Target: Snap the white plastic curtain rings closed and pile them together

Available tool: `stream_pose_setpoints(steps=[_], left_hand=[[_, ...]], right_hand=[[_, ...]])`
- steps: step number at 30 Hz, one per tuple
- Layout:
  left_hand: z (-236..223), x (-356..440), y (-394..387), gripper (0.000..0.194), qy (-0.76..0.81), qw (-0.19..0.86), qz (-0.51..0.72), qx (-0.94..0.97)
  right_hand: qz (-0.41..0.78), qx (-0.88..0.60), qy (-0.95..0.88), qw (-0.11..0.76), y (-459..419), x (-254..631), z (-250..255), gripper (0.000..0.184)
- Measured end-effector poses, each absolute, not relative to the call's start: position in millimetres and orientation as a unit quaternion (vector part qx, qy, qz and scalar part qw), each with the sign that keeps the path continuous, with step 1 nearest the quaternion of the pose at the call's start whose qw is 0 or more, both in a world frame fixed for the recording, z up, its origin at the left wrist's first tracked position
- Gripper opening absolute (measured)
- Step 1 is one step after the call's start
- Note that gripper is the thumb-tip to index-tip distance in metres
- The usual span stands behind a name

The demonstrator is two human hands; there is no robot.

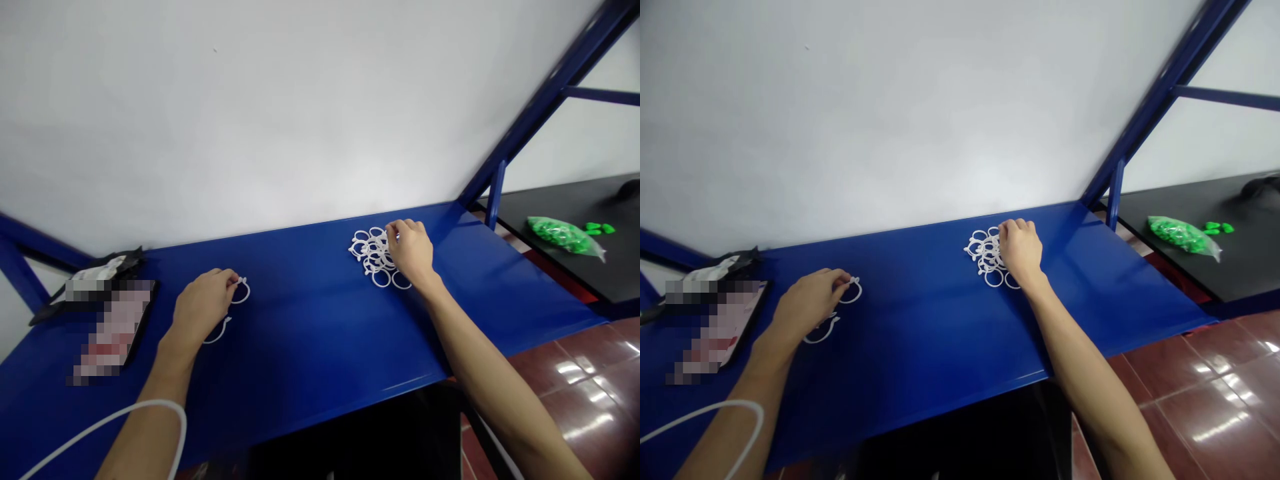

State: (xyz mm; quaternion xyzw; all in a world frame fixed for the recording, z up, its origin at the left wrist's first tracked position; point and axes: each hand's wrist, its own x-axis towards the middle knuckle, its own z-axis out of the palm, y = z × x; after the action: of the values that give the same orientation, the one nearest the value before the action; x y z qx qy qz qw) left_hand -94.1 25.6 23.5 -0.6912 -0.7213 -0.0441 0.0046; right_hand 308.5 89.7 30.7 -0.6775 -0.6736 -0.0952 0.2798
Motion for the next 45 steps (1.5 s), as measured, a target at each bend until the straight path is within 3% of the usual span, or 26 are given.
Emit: stream_pose_setpoints(steps=[4,10,16,24,28,36,45], left_hand=[[26.5,-66.0,21.8,0.018,-0.678,-0.004,-0.158,-0.718],[14.4,-10.1,2.3,0.009,-0.523,-0.013,-0.314,-0.793],[8.2,13.5,-12.5,0.003,-0.477,-0.03,-0.374,-0.795],[12.4,12.9,-10.7,0.009,-0.501,-0.182,-0.401,-0.745],[7.5,14.3,-11.0,0.009,-0.489,-0.197,-0.426,-0.736],[-0.8,19.2,-19.9,0.01,-0.399,-0.049,-0.472,-0.785],[8.7,3.5,-7.1,0.015,-0.395,0.019,-0.371,-0.84]], right_hand=[[-0.049,-0.52,-0.788,0.328,66.3,271.6,26.7,0.034],[0.168,-0.322,-0.879,0.31,28.3,220.5,11.3,0.031],[0.26,-0.317,-0.855,0.319,23.0,220.2,6.4,0.018],[0.289,-0.287,-0.843,0.353,23.4,221.3,8.4,0.019],[0.323,-0.271,-0.83,0.365,22.1,219.5,10.6,0.021],[0.213,-0.243,-0.884,0.338,15.7,222.5,3.1,0.033],[0.117,-0.28,-0.907,0.291,22.8,222.4,9.2,0.038]])
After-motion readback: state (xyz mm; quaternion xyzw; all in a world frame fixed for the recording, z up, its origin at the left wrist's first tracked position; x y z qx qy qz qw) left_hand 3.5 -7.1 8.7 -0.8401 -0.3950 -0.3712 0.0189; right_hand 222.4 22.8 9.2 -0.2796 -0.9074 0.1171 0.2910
